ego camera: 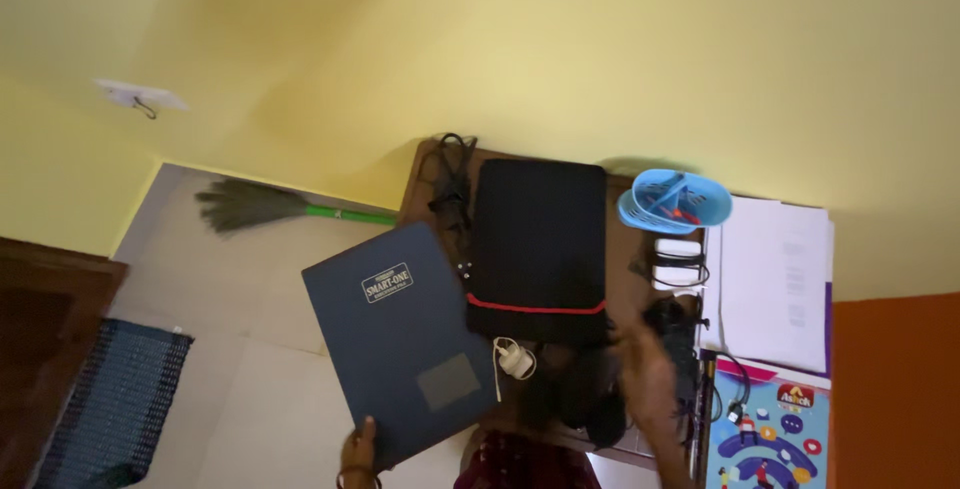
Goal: The person organizes various electronic accessories on a wooden table. They coil a black power adapter cable, place it on a laptop sleeve, and then arrange a pair of headphones and a white charging adapter on the table.
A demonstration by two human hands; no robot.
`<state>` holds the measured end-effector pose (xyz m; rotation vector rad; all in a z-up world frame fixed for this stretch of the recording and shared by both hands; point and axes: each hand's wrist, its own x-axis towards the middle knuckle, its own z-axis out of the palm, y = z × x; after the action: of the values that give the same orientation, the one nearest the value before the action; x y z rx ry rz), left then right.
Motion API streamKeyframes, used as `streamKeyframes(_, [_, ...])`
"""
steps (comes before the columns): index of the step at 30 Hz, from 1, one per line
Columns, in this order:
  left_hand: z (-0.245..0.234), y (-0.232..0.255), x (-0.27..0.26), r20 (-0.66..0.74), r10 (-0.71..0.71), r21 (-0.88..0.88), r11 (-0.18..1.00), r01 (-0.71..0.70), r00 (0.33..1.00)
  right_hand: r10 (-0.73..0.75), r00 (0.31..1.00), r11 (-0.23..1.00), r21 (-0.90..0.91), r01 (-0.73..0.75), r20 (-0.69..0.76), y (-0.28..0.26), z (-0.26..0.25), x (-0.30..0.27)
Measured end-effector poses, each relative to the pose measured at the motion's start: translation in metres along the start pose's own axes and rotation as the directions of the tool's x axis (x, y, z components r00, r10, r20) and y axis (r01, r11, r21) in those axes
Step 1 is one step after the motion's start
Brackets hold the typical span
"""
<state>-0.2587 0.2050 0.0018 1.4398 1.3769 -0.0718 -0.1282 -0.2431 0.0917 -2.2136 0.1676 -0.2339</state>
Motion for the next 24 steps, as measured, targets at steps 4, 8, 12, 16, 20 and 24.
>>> streamKeyframes(4, [-0.010,-0.049,0.019,0.263,0.548,0.170,0.784,-0.597,0.794,0.044,0.966,0.978,0.184,-0.093,0.253,-0.027,0.079,-0.036])
streamKeyframes(8, [-0.005,-0.039,0.016,0.318,0.517,0.300,0.740,-0.602,0.795,0.182,0.835,0.966,0.066,-0.251,0.519,-0.046,0.111,-0.070])
streamKeyframes(12, [-0.009,-0.004,-0.005,0.058,0.105,0.133,0.985,-0.112,0.993,0.124,0.844,0.977,0.085,-0.195,0.521,-0.063,0.112,-0.085])
streamKeyframes(16, [-0.038,0.016,0.005,-0.024,0.108,0.316,0.944,-0.095,0.994,-0.004,0.921,0.998,0.056,-0.020,0.390,-0.068,0.117,-0.086])
streamKeyframes(20, [-0.075,0.042,0.024,0.025,0.118,0.382,0.916,-0.119,0.993,0.359,0.733,0.905,-0.024,-0.424,0.578,-0.081,0.128,-0.076])
streamKeyframes(24, [-0.083,0.059,0.031,0.027,0.092,0.411,0.906,-0.095,0.995,0.491,0.222,0.247,0.110,-0.963,0.842,-0.093,0.139,-0.069])
